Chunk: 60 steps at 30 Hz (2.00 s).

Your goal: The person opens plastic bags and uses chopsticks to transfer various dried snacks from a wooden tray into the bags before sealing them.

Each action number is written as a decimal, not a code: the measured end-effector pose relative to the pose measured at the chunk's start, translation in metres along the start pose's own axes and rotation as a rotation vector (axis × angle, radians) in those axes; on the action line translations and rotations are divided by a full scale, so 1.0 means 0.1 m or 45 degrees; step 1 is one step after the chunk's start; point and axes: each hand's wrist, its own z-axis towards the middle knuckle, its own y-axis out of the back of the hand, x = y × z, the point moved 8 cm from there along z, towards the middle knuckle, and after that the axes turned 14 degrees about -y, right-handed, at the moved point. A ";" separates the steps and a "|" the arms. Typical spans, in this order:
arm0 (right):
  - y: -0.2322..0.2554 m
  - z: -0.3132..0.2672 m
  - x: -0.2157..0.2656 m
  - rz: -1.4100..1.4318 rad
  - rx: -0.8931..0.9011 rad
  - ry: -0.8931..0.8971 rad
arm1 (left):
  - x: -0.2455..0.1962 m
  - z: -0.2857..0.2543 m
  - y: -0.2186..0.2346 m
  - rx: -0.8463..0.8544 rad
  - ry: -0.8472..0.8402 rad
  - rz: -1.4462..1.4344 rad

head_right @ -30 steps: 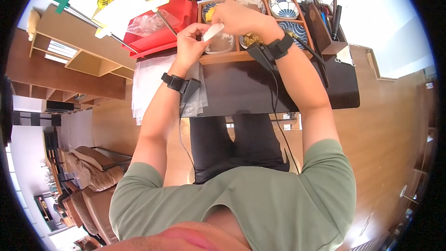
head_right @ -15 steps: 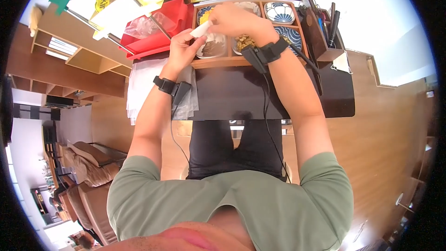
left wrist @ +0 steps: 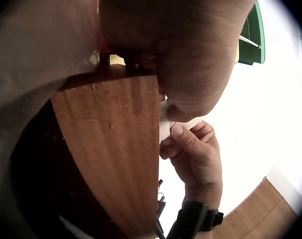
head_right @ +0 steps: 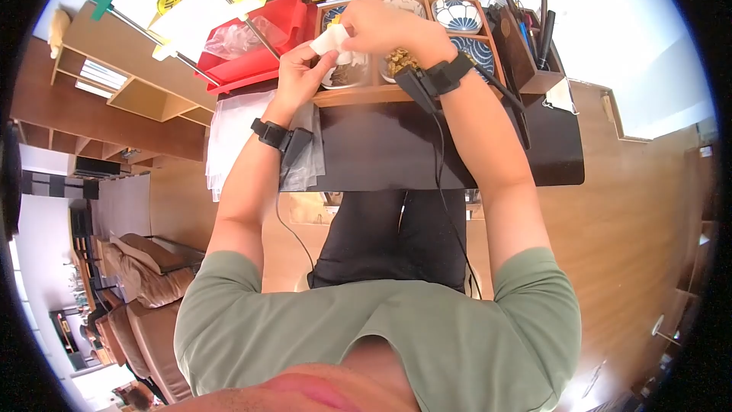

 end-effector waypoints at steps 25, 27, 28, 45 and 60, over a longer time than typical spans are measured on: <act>-0.05 0.01 0.05 -0.025 0.059 0.021 | -0.09 0.07 0.00 0.068 -0.076 0.069; -0.09 0.03 -0.01 -0.009 0.074 -0.018 | -0.10 0.07 -0.02 0.121 -0.013 0.133; -0.11 0.04 -0.06 0.003 0.086 -0.055 | -0.09 0.07 -0.03 0.127 -0.011 0.131; -0.18 0.00 0.05 -0.046 0.065 0.012 | 0.09 -0.01 -0.07 0.107 0.135 -0.065; -0.15 -0.01 0.08 0.083 0.128 -0.050 | 0.06 0.01 0.01 -0.092 0.053 -0.126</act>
